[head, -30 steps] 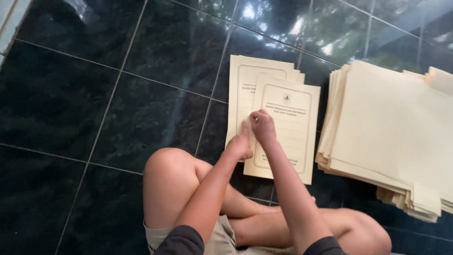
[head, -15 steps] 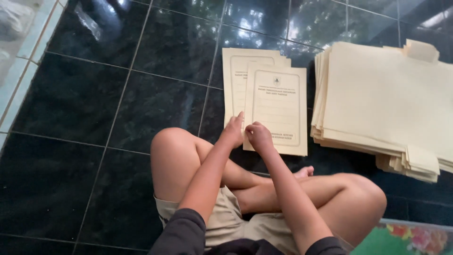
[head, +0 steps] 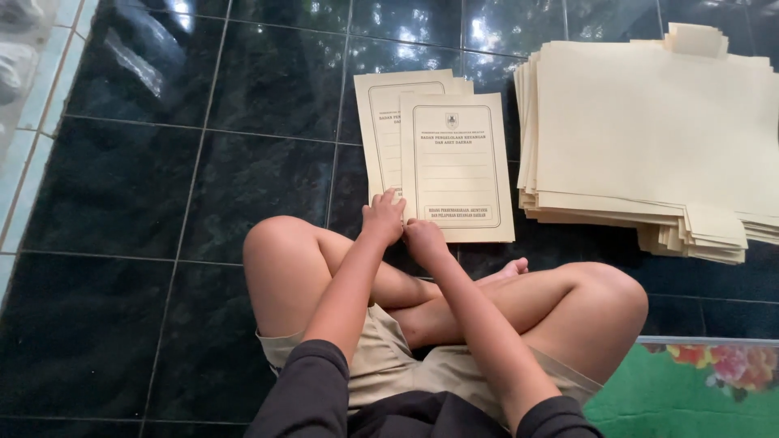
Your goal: The person sits on the floor and folds large beige sheets of paper in half. They then insert the folded sheets into matching beige file folders, aligning the edges and stacking the completed folders.
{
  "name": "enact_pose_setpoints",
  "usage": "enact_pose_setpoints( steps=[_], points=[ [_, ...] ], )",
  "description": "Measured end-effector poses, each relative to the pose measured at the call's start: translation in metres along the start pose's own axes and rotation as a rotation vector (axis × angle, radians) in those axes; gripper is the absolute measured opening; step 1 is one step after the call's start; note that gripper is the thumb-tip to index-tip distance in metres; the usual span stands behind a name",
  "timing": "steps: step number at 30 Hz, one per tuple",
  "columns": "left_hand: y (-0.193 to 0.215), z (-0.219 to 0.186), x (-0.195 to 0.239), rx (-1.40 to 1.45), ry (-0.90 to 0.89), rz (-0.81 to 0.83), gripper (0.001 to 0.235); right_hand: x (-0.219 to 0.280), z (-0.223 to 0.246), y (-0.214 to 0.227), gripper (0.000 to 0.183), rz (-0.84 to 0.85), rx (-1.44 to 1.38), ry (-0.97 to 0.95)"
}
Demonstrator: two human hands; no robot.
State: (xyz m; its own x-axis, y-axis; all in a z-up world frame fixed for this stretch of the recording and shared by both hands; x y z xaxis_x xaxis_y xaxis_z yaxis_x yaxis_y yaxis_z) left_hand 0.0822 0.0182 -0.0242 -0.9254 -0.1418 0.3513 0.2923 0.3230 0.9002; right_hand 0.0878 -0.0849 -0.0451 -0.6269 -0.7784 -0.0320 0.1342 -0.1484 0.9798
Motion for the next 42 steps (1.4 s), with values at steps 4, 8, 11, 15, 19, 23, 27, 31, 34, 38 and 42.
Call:
enact_pose_setpoints(
  steps=[4, 8, 11, 15, 19, 23, 27, 31, 34, 38, 42],
  points=[
    [0.003, 0.001, 0.002, 0.037, 0.02, -0.063, 0.043, 0.002, 0.005, 0.011, 0.022, 0.098, 0.033, -0.004],
    [0.008, 0.001, 0.0, 0.092, 0.041, -0.201, 0.039, 0.022, -0.017, 0.005, 0.019, 0.495, -0.172, -0.183],
    [0.017, 0.01, -0.005, 0.156, 0.081, -0.297, 0.04, 0.001, -0.055, 0.047, 0.032, 0.519, -0.331, -0.249],
    [0.006, 0.031, -0.017, 0.347, 0.198, -0.411, 0.083, 0.002, -0.181, 0.1, 0.057, 0.28, -0.156, -0.585],
    [0.025, 0.03, -0.015, 0.399, 0.286, -0.314, 0.106, 0.043, -0.245, 0.065, 0.081, 0.358, -0.11, -0.841],
    [0.02, 0.035, -0.017, 0.476, 0.32, -0.337, 0.11, 0.043, -0.251, 0.022, 0.078, 0.405, -0.275, -0.994],
    [0.018, 0.042, -0.025, 0.529, 0.312, -0.434, 0.107, 0.005, -0.197, 0.059, 0.074, 0.242, -0.341, -0.801],
    [0.022, 0.05, -0.036, 0.636, 0.306, -0.472, 0.108, -0.013, -0.181, 0.062, 0.083, 0.199, -0.309, -0.714],
    [0.01, 0.07, -0.058, 0.789, 0.34, -0.49, 0.108, -0.018, -0.187, 0.074, 0.086, 0.146, -0.394, -0.788],
    [-0.004, 0.096, -0.063, 0.796, 0.472, -0.371, 0.087, 0.0, -0.225, 0.052, 0.104, 0.156, -0.544, -0.945],
    [0.002, 0.058, -0.04, 0.967, 0.522, -0.083, 0.072, 0.014, -0.211, 0.058, 0.084, 0.177, -0.754, -0.998]
  ],
)
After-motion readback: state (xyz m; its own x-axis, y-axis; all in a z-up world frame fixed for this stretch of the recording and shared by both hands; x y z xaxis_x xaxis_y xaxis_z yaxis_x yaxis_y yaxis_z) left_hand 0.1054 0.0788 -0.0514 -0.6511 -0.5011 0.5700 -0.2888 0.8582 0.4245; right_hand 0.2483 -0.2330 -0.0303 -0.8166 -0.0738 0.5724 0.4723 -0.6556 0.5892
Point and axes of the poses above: each hand's wrist, its own x-axis away from the middle knuckle, its own y-axis out of the back of the hand, z = x × y, the point moved 8 cm from there along -x, towards the middle knuckle, and after that the axes turned 2 degrees about -x, right-handed, at the moved point
